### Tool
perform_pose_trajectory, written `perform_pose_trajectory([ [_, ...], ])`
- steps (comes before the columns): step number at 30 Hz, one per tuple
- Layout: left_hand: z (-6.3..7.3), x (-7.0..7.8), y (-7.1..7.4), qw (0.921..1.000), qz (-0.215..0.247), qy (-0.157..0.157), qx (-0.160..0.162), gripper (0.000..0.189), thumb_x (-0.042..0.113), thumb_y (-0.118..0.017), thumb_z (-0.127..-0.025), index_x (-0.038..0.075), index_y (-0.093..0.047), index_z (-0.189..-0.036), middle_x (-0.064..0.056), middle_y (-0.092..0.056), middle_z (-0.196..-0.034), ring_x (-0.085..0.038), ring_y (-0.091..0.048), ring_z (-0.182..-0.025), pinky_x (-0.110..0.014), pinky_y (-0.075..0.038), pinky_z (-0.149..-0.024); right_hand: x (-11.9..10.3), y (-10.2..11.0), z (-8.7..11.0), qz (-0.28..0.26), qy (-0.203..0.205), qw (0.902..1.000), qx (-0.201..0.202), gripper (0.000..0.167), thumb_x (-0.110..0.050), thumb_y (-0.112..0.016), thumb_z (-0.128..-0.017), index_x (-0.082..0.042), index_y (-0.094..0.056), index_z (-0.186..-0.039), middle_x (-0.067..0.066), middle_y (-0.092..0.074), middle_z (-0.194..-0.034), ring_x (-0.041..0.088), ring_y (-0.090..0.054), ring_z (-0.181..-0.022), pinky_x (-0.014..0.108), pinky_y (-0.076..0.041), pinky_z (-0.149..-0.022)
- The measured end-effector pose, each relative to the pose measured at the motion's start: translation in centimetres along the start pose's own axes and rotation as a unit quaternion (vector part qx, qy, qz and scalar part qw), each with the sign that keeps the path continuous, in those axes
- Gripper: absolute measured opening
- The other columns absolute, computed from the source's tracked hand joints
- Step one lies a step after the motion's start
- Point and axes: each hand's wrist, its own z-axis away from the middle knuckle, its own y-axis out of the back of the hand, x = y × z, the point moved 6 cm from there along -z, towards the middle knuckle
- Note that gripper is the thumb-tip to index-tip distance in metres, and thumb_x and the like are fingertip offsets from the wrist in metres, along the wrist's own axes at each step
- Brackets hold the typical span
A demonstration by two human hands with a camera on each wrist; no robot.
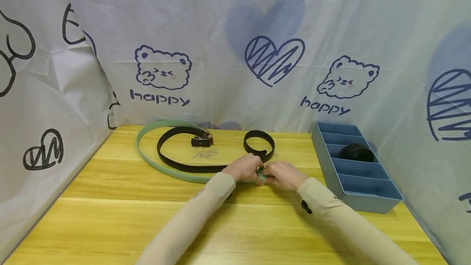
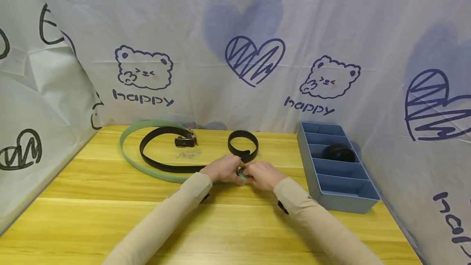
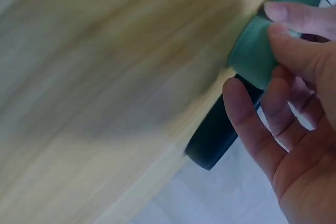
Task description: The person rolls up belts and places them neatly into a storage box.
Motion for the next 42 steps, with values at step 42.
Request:
perform_pose_trajectory([
  [42,0.1,-0.2,-0.1,0.9974,-0.068,0.023,0.013,0.028,0.043,-0.085,-0.074,0.022,-0.067,-0.074,0.008,-0.039,-0.055,-0.008,-0.031,-0.050,-0.024,-0.030,-0.050,0.5,-0.6,0.3,-0.009,0.004,0.9998,-0.016,0.007,-0.025,-0.072,-0.090,-0.020,-0.074,-0.095,-0.006,-0.056,-0.086,0.005,-0.046,-0.071,0.021,-0.042,-0.065],
])
